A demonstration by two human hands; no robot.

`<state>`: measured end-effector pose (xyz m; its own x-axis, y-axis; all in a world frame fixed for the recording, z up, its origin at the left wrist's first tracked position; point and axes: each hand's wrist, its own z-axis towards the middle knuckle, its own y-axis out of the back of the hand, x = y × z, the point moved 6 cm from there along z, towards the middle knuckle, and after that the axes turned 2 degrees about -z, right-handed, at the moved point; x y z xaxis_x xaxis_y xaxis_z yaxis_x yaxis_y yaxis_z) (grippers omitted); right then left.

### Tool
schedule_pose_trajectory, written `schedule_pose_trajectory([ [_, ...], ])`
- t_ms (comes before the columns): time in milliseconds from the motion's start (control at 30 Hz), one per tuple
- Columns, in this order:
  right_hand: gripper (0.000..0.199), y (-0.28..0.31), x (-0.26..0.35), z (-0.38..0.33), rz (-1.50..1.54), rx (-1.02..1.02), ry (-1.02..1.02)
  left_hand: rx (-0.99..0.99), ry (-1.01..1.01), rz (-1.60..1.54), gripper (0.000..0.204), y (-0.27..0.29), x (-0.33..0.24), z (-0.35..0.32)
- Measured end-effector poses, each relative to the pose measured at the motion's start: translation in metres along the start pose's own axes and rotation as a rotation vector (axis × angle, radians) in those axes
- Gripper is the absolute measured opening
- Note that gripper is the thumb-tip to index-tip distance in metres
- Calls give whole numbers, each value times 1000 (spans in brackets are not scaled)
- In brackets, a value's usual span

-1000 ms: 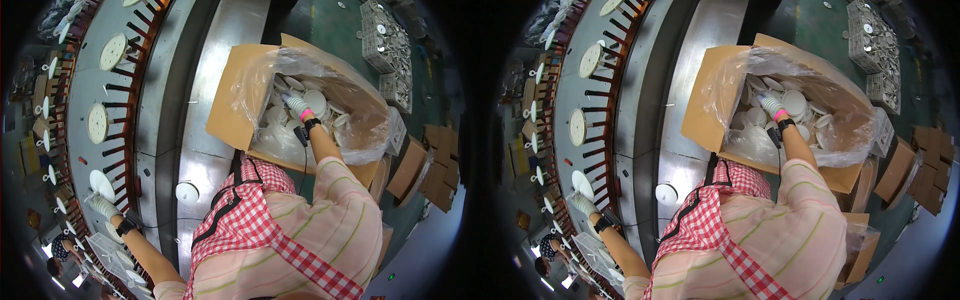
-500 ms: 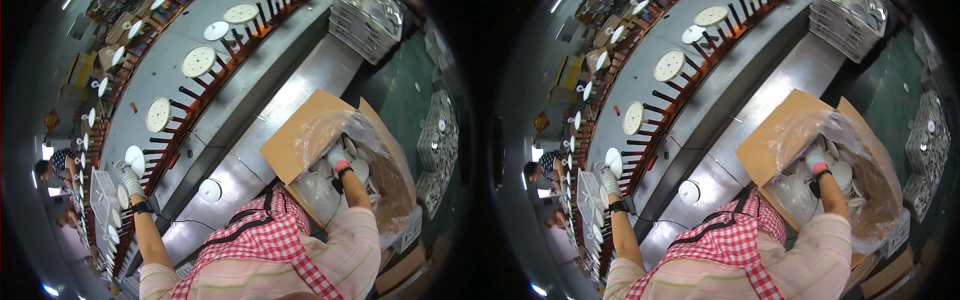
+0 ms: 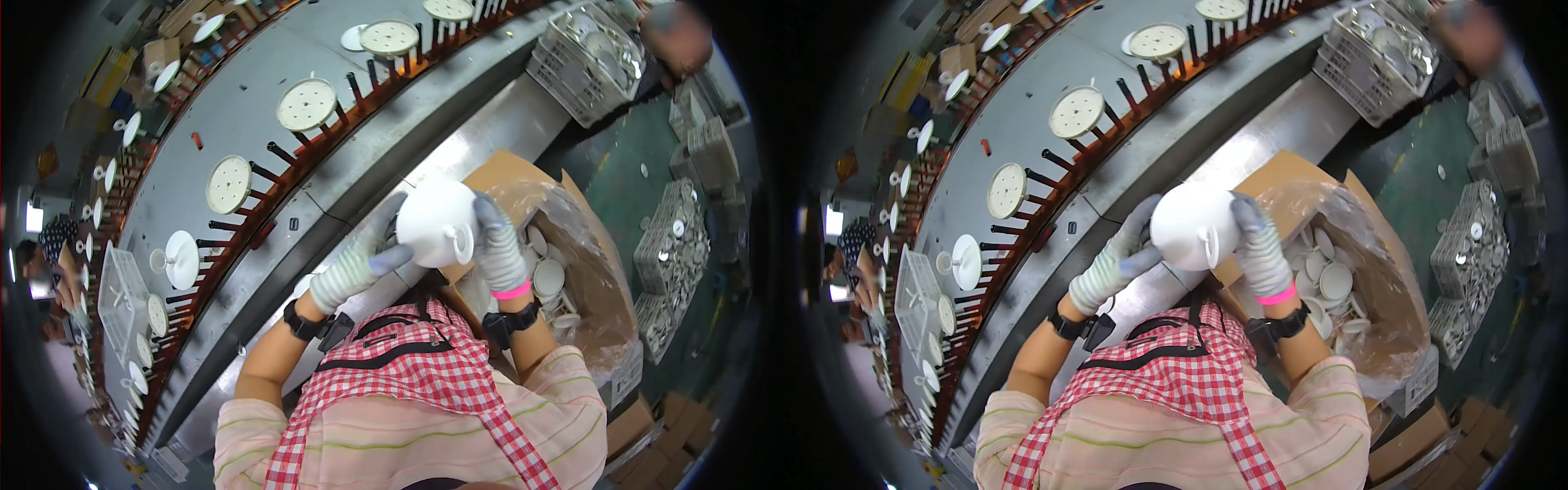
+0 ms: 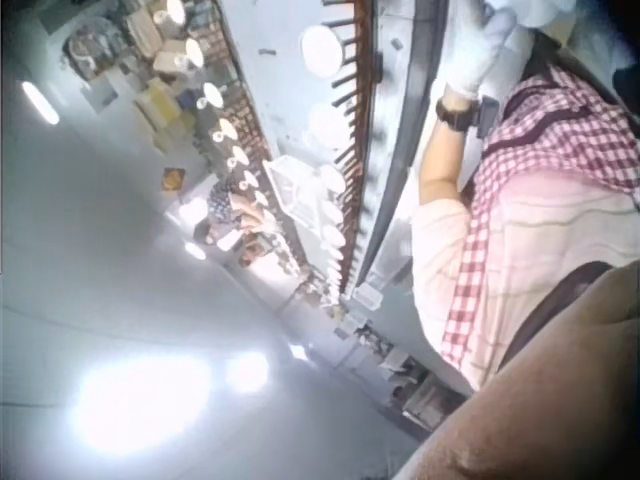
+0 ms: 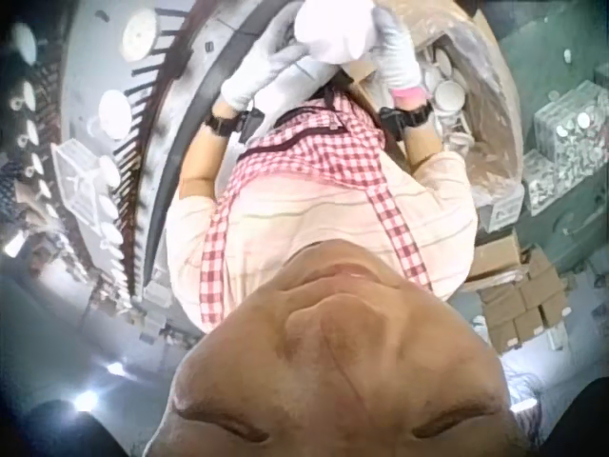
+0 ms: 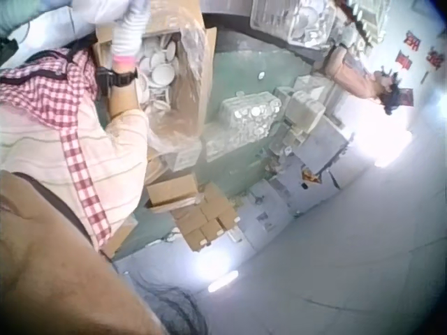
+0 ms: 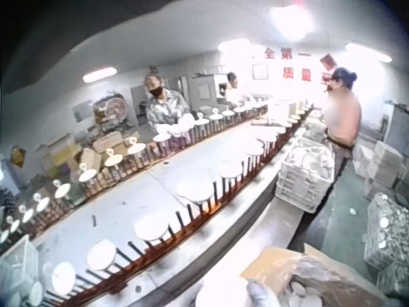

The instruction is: The person picks up ceramic plates from a box and places them onto a rotating assembly line carousel.

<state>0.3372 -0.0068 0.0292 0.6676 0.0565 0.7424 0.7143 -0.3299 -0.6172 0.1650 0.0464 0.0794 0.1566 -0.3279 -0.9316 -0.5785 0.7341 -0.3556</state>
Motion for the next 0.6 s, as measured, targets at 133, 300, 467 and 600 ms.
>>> schedule_pose_trajectory([
  [133,48,-46,17,6,-636,131,371,-283,-22,67,65,18,-21,8],
  [300,57,-88,12,42,-688,223,516,-420,-152,30,63,35,-25,7],
  [467,39,-120,50,149,-1331,57,1072,-518,-169,154,65,83,-20,18],
  [600,49,-122,59,237,-1598,-81,983,-533,-156,280,61,107,-17,22],
])
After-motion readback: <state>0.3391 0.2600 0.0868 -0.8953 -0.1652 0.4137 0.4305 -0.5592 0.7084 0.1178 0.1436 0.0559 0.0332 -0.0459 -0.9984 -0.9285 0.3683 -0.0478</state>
